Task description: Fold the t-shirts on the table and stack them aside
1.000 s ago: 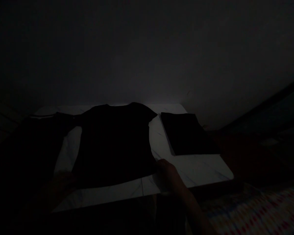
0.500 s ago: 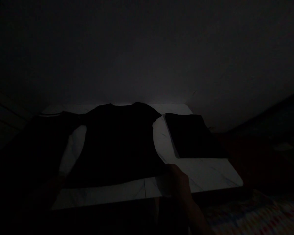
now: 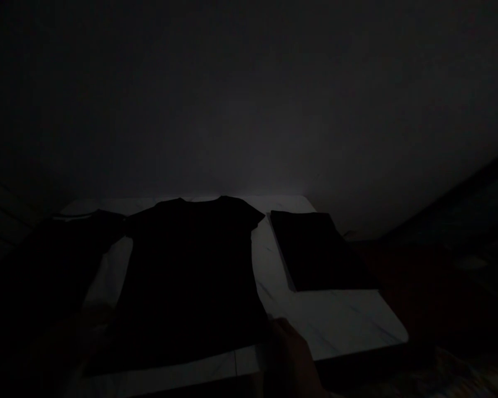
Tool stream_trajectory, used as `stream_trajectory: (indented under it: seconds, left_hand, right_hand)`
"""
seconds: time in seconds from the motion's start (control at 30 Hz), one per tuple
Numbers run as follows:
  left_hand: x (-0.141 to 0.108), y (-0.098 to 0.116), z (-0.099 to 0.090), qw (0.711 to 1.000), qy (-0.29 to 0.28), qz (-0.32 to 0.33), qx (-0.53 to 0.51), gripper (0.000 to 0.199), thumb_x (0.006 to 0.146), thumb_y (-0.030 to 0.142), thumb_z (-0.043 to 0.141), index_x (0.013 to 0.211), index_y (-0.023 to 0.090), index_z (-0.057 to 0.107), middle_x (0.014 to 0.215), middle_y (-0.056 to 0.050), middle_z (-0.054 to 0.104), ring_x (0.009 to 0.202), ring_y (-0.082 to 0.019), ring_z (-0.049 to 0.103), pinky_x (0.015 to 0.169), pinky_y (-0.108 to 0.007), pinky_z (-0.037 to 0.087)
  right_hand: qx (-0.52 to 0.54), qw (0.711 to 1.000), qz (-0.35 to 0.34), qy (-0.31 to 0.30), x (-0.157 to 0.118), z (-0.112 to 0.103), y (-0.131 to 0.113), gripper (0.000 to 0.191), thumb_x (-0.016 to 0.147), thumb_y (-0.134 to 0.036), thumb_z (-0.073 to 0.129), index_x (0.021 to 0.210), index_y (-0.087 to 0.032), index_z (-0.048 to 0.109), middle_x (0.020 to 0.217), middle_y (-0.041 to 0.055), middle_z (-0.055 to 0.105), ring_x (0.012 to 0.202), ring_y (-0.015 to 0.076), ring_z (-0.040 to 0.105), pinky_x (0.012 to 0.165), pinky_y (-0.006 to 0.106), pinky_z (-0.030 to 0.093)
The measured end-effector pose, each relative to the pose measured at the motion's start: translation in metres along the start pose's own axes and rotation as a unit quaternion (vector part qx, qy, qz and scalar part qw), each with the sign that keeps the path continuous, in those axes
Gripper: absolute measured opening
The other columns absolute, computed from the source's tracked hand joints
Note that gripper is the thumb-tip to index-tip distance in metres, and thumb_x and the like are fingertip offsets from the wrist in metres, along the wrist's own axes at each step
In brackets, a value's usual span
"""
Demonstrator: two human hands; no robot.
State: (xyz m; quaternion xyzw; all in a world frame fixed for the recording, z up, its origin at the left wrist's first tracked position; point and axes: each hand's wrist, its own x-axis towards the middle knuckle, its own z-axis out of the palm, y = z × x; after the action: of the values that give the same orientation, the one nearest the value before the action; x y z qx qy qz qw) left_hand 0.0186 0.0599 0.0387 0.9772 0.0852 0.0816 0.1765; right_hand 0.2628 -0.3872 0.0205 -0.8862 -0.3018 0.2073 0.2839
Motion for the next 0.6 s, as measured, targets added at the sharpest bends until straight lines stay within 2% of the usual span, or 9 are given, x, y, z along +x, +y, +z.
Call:
stream_trajectory:
  seconds: [0.03, 0.1, 0.2, 0.27, 0.33, 0.4, 0.47, 0.53, 0.6]
  left_hand:
    - [0.029, 0.009, -0.003, 1.000, -0.016, 0.021, -0.008, 0.031, 0.090, 0.049, 0.056, 0.111, 0.034, 0.074, 0.106, -0.004, 0.076, 0.099, -0.024, 0.070, 0.087, -0.035, 0.057]
    - [0.098, 0.037, -0.007, 0.992, -0.089, 0.078, -0.031, 0.030, 0.094, 0.045, 0.054, 0.115, 0.031, 0.070, 0.115, -0.003, 0.073, 0.103, -0.021, 0.068, 0.089, -0.033, 0.055]
    - [0.217, 0.100, 0.004, 0.979, -0.113, 0.168, -0.030, 0.029, 0.097, 0.038, 0.050, 0.115, 0.024, 0.069, 0.117, -0.005, 0.072, 0.108, -0.020, 0.066, 0.098, -0.035, 0.050]
    - [0.290, 0.144, 0.024, 0.979, -0.116, 0.166, 0.006, 0.031, 0.098, 0.041, 0.049, 0.111, 0.021, 0.069, 0.114, -0.008, 0.072, 0.108, -0.022, 0.066, 0.098, -0.035, 0.050]
    - [0.349, 0.181, 0.049, 0.985, -0.133, 0.102, 0.047, 0.042, 0.096, 0.054, 0.051, 0.113, 0.020, 0.069, 0.120, -0.010, 0.071, 0.114, -0.025, 0.065, 0.099, -0.034, 0.049]
    - [0.392, 0.206, 0.075, 0.986, -0.139, 0.059, 0.067, 0.058, 0.091, 0.066, 0.053, 0.115, 0.015, 0.067, 0.121, -0.017, 0.070, 0.115, -0.031, 0.065, 0.096, -0.037, 0.051]
    - [0.421, 0.218, 0.098, 0.986, -0.145, 0.021, 0.074, 0.070, 0.084, 0.072, 0.057, 0.117, 0.010, 0.066, 0.121, -0.024, 0.069, 0.115, -0.038, 0.066, 0.093, -0.041, 0.052]
    - [0.440, 0.220, 0.116, 0.987, -0.148, -0.010, 0.066, 0.072, 0.081, 0.071, 0.064, 0.119, 0.010, 0.065, 0.121, -0.026, 0.068, 0.115, -0.040, 0.066, 0.091, -0.044, 0.053]
    - [0.455, 0.217, 0.128, 0.989, -0.141, -0.023, 0.035, 0.063, 0.084, 0.064, 0.067, 0.121, 0.012, 0.064, 0.121, -0.023, 0.068, 0.113, -0.036, 0.066, 0.092, -0.045, 0.053]
  right_hand:
    - [-0.003, 1.000, -0.001, -0.008, -0.001, 0.001, 0.001, 0.044, 0.079, -0.015, 0.042, 0.110, -0.024, 0.072, 0.108, 0.0079, 0.072, 0.094, 0.0183, 0.069, 0.083, 0.025, 0.050]
    - [-0.020, 1.000, 0.004, -0.023, 0.000, 0.007, 0.006, 0.047, 0.078, -0.015, 0.047, 0.118, -0.025, 0.070, 0.111, 0.0071, 0.073, 0.099, 0.0188, 0.069, 0.086, 0.025, 0.050]
    - [-0.051, 0.998, 0.019, -0.025, 0.004, 0.019, 0.016, 0.050, 0.079, -0.016, 0.054, 0.125, -0.028, 0.068, 0.115, 0.0066, 0.073, 0.105, 0.0207, 0.069, 0.088, 0.024, 0.050]
    - [-0.065, 0.998, 0.023, -0.001, 0.007, 0.029, 0.021, 0.048, 0.082, -0.015, 0.053, 0.125, -0.030, 0.068, 0.114, 0.0060, 0.074, 0.104, 0.0202, 0.070, 0.088, 0.024, 0.050]
    - [-0.077, 0.996, 0.019, 0.034, 0.010, 0.038, 0.027, 0.047, 0.083, -0.013, 0.051, 0.123, -0.031, 0.069, 0.112, 0.0050, 0.075, 0.101, 0.0196, 0.071, 0.086, 0.023, 0.051]
    - [-0.089, 0.994, 0.009, 0.061, 0.013, 0.048, 0.034, 0.046, 0.082, -0.012, 0.053, 0.120, -0.031, 0.070, 0.109, 0.0039, 0.076, 0.097, 0.0197, 0.072, 0.082, 0.023, 0.052]
    - [-0.098, 0.992, -0.009, 0.078, 0.016, 0.056, 0.042, 0.047, 0.079, -0.012, 0.057, 0.120, -0.032, 0.069, 0.108, 0.0036, 0.076, 0.096, 0.0205, 0.072, 0.079, 0.023, 0.053]
    - [-0.112, 0.989, -0.020, 0.091, 0.016, 0.063, 0.048, 0.051, 0.075, -0.011, 0.061, 0.120, -0.033, 0.070, 0.110, 0.0036, 0.077, 0.096, 0.0215, 0.073, 0.079, 0.023, 0.054]
    - [-0.125, 0.986, -0.021, 0.113, 0.013, 0.066, 0.048, 0.053, 0.073, -0.010, 0.064, 0.120, -0.034, 0.070, 0.112, 0.0035, 0.077, 0.097, 0.0230, 0.073, 0.082, 0.024, 0.055]
